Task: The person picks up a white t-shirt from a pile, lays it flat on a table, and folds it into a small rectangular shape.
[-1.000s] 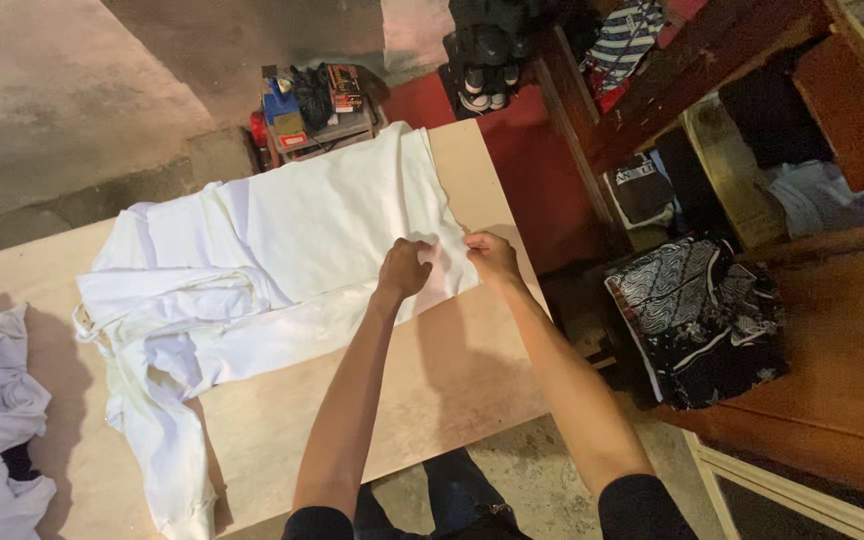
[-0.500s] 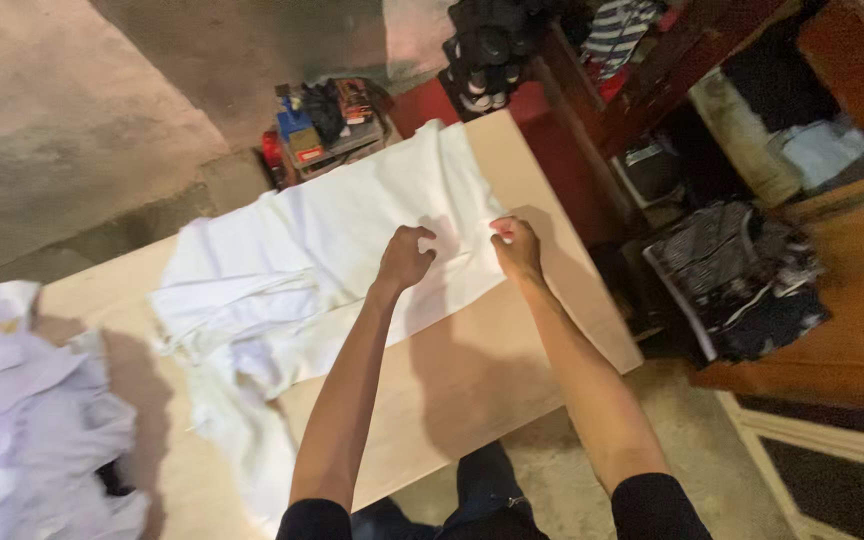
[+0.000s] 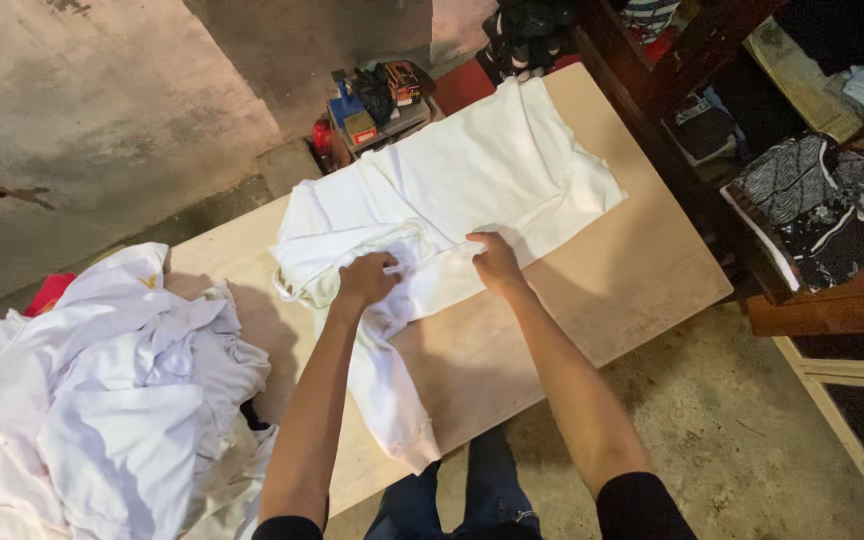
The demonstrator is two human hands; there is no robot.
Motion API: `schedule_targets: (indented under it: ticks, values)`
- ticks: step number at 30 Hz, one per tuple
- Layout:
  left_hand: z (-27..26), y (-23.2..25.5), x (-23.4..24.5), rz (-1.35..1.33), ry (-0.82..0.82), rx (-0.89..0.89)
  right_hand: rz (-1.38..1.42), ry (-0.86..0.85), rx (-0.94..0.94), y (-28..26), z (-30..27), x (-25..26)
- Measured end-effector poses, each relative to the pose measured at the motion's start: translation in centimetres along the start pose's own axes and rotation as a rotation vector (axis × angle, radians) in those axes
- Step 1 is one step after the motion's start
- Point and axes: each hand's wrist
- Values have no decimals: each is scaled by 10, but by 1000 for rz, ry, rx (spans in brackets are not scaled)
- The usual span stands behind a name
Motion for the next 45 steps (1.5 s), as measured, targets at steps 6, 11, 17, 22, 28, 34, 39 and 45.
schedule_targets:
  ticks: [6, 11, 17, 22, 28, 34, 39, 45]
  values:
    - [-22, -21, -22, 242, 282, -207, -240, 7, 391, -29, -16, -21]
    - [-24, -31, -8, 25, 381, -283, -399, -108, 17, -61, -7, -23]
    - [-34, -33, 4, 95, 479, -157, -240, 84, 438, -62, -16, -35]
    - [-50, -32, 11, 62, 502, -10, -268, 56, 328, -76, -33, -33]
    - [-63, -33, 24, -72, 459, 55, -67, -175, 282, -92, -42, -43]
    - [-56, -27, 42, -158, 436, 30, 142, -500, 148, -120, -62, -73]
    - [-56, -33, 57, -148, 373, -7, -1, -599, 64, -142, -81, -104]
    - [-50, -48, 75, -95, 220, -38, 54, -438, -110, -144, -95, -131]
Point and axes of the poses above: each hand's wrist, its own z-axis towards the middle knuckle, its own x-axis out of the back of the hand, y = z × x, and after that the axes turned 7 degrees about x, right-handed
